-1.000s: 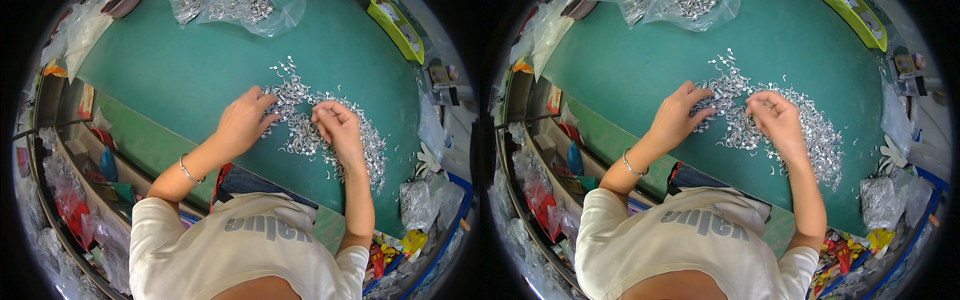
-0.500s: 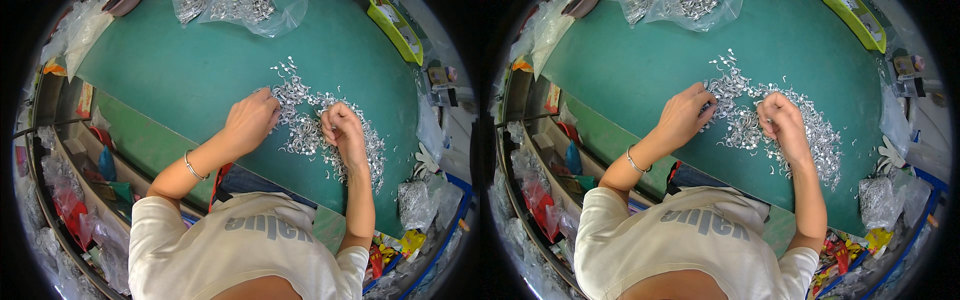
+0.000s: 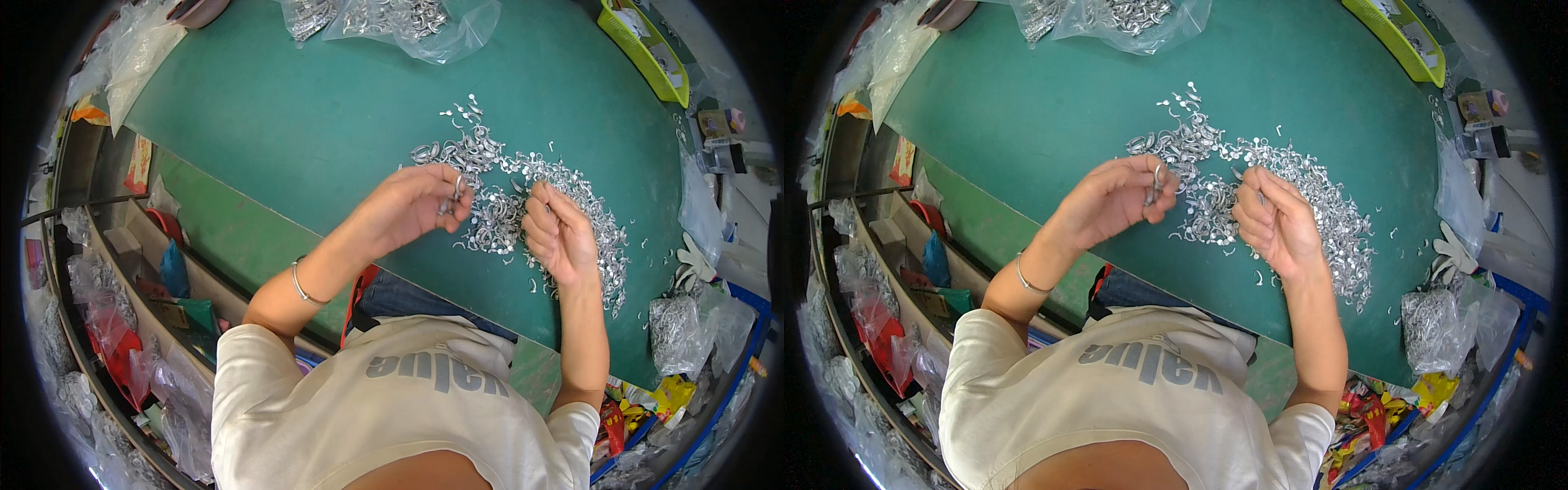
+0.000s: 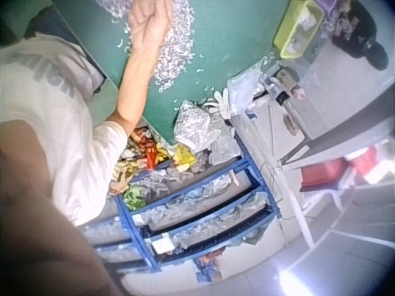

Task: The person sorts small metal hardware pieces by hand on a green table, picking them up from a pile and placing them into plastic bags or plastic containers.

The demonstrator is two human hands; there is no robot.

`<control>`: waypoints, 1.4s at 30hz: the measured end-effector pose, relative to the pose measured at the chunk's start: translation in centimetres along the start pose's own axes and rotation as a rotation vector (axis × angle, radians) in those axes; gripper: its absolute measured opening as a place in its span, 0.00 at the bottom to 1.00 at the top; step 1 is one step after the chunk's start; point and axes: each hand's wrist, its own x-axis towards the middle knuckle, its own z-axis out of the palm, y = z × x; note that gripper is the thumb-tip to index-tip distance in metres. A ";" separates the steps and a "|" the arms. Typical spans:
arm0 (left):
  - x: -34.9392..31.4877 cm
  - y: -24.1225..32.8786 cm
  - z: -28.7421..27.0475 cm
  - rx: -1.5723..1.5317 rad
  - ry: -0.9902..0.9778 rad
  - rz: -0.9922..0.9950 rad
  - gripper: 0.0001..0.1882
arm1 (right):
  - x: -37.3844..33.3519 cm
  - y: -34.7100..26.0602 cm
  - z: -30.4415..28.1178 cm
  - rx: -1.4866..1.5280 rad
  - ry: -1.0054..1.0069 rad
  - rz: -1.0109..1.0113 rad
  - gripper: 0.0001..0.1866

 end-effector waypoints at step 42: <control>0.2 0.3 -0.2 1.673 0.537 0.558 0.09 | 2.6 1.9 1.4 -1.849 0.000 -0.898 0.09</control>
